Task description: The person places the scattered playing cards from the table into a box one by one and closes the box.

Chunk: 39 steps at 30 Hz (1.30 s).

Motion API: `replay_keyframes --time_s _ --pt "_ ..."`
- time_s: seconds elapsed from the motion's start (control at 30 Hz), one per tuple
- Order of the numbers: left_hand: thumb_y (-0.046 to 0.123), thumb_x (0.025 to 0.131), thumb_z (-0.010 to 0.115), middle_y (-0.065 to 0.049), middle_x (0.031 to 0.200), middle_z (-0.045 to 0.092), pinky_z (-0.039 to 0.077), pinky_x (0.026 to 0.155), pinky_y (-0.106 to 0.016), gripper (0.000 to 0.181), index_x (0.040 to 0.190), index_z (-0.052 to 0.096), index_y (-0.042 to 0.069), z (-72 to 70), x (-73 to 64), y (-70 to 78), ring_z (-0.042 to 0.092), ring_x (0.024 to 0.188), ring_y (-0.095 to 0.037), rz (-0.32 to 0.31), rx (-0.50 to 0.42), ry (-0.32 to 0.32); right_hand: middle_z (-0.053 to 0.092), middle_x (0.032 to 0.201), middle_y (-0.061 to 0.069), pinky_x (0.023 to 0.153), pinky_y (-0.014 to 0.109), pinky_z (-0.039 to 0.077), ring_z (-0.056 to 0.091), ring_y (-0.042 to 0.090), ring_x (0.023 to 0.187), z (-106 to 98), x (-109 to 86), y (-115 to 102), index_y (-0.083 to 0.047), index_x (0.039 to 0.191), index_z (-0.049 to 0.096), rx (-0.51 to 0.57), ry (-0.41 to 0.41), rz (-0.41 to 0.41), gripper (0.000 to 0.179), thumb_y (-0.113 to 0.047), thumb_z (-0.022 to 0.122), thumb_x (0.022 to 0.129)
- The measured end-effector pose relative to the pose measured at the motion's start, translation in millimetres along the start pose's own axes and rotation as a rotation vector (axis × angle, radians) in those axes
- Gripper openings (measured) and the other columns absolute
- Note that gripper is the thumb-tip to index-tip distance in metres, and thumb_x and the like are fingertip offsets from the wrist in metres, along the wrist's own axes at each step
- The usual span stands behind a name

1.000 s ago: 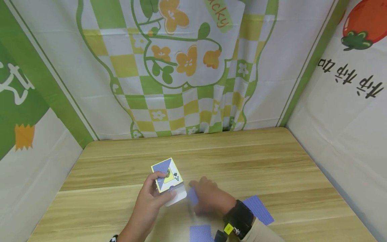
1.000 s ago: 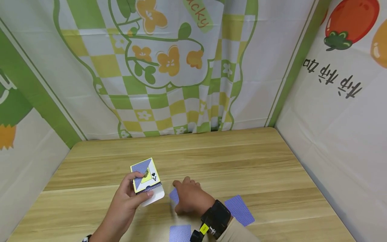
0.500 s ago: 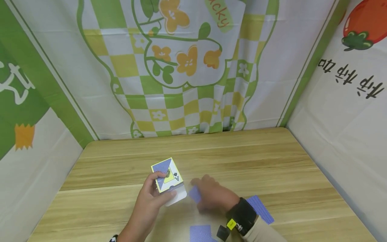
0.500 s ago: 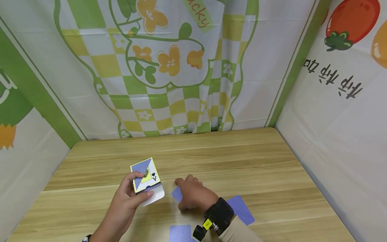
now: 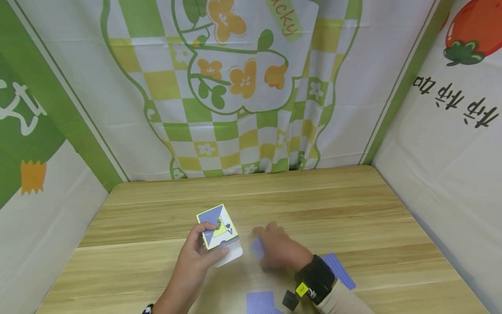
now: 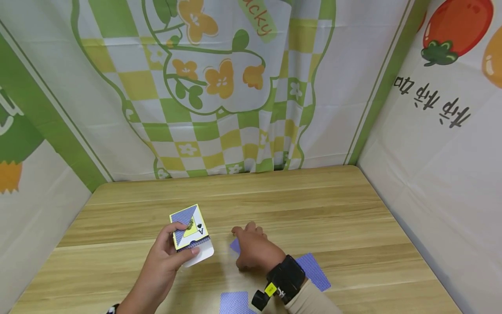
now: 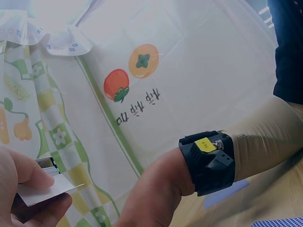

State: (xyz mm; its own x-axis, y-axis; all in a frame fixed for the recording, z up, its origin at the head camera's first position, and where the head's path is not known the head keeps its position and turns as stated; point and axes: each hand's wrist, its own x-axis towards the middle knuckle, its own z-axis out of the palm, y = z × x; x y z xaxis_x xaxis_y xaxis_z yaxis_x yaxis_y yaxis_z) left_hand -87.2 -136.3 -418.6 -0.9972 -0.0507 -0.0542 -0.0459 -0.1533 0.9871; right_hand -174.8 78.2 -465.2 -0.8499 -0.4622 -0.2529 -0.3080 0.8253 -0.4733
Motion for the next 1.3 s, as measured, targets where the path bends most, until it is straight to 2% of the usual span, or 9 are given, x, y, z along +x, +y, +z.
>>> replay_keyframes --time_s 0.23,0.53,0.67,0.83,0.93,1.0,1.1,1.2,1.3 --pt "-0.012 0.078 0.07 -0.015 0.126 0.053 0.06 0.082 -0.036 0.058 0.127 0.045 0.007 1.5 0.1 -0.5 0.066 0.105 -0.025 0.01 0.005 0.008 0.048 0.13 0.02 0.084 0.047 0.048 0.046 0.036 0.113 -4.4 -0.8 7.6 -0.014 0.146 0.047 -0.049 0.061 0.022 0.092 -0.01 0.08 0.06" --pt "-0.013 0.078 0.069 -0.014 0.124 0.053 0.06 0.081 -0.035 0.057 0.126 0.045 0.007 2.2 1.2 0.6 0.067 0.103 -0.024 0.018 0.008 0.007 0.053 0.137 0.021 0.11 0.057 0.036 0.046 0.041 0.129 -1.7 19.6 37.1 -0.006 0.144 0.051 0.025 0.372 0.09 0.061 -0.026 0.071 0.089" --pt "-0.013 0.078 0.07 -0.014 0.124 0.054 0.06 0.081 -0.035 0.057 0.125 0.046 0.007 2.5 1.3 0.7 0.067 0.103 -0.024 0.01 0.012 0.013 0.055 0.142 0.019 0.114 0.059 0.031 0.046 0.042 0.132 8.9 30.0 44.5 -0.006 0.143 0.053 0.018 0.431 0.011 0.061 -0.035 0.071 0.091" --pt "-0.013 0.078 0.071 -0.015 0.126 0.054 0.06 0.082 -0.033 0.058 0.127 0.045 0.006 2.8 0.8 -0.6 0.066 0.104 -0.023 0.008 0.012 0.023 0.057 0.142 0.012 0.115 0.057 0.03 0.048 0.038 0.132 12.1 30.1 43.7 -0.012 0.133 0.063 -0.09 0.349 -0.186 0.043 -0.031 0.067 0.095" --pt "-0.012 0.079 0.071 -0.015 0.128 0.053 0.06 0.082 -0.033 0.059 0.128 0.045 0.007 2.6 0.2 -1.5 0.066 0.105 -0.022 0.002 0.013 0.028 0.064 0.126 0.004 0.108 0.046 0.041 0.056 0.026 0.119 6.9 24.1 38.5 -0.014 0.121 0.069 -0.117 0.26 -0.313 0.029 -0.02 0.068 0.092" --pt "-0.012 0.079 0.071 -0.016 0.129 0.053 0.06 0.082 -0.033 0.059 0.128 0.045 0.007 2.5 0.1 -1.8 0.065 0.105 -0.023 0.002 0.017 0.026 0.065 0.111 -0.001 0.096 0.038 0.048 0.058 0.019 0.105 0.8 17.3 32.1 -0.016 0.113 0.071 -0.126 0.197 -0.356 0.027 -0.01 0.069 0.087" --pt "-0.012 0.079 0.07 -0.017 0.128 0.052 0.06 0.082 -0.034 0.059 0.128 0.045 0.007 2.4 0.4 -0.6 0.065 0.106 -0.024 -0.004 0.013 0.021 0.057 0.097 -0.005 0.077 0.029 0.047 0.051 0.015 0.091 -9.1 4.1 18.4 -0.016 0.109 0.07 -0.133 0.084 -0.315 0.039 -0.001 0.072 0.073" --pt "-0.013 0.078 0.07 -0.016 0.127 0.053 0.06 0.082 -0.035 0.058 0.127 0.045 0.007 2.3 0.9 0.1 0.066 0.105 -0.025 -0.003 0.009 0.016 0.052 0.093 -0.003 0.07 0.027 0.043 0.047 0.016 0.088 -15.0 -7.0 5.0 -0.015 0.11 0.067 -0.189 -0.009 -0.244 0.048 0.0 0.077 0.065" --pt "-0.012 0.078 0.071 -0.016 0.126 0.053 0.06 0.082 -0.035 0.058 0.126 0.045 0.007 1.9 0.9 0.2 0.066 0.105 -0.025 -0.003 0.007 0.013 0.051 0.092 -0.001 0.068 0.028 0.043 0.047 0.016 0.086 -13.0 -12.1 -3.2 -0.014 0.11 0.065 -0.246 -0.046 -0.21 0.052 -0.007 0.084 0.062"
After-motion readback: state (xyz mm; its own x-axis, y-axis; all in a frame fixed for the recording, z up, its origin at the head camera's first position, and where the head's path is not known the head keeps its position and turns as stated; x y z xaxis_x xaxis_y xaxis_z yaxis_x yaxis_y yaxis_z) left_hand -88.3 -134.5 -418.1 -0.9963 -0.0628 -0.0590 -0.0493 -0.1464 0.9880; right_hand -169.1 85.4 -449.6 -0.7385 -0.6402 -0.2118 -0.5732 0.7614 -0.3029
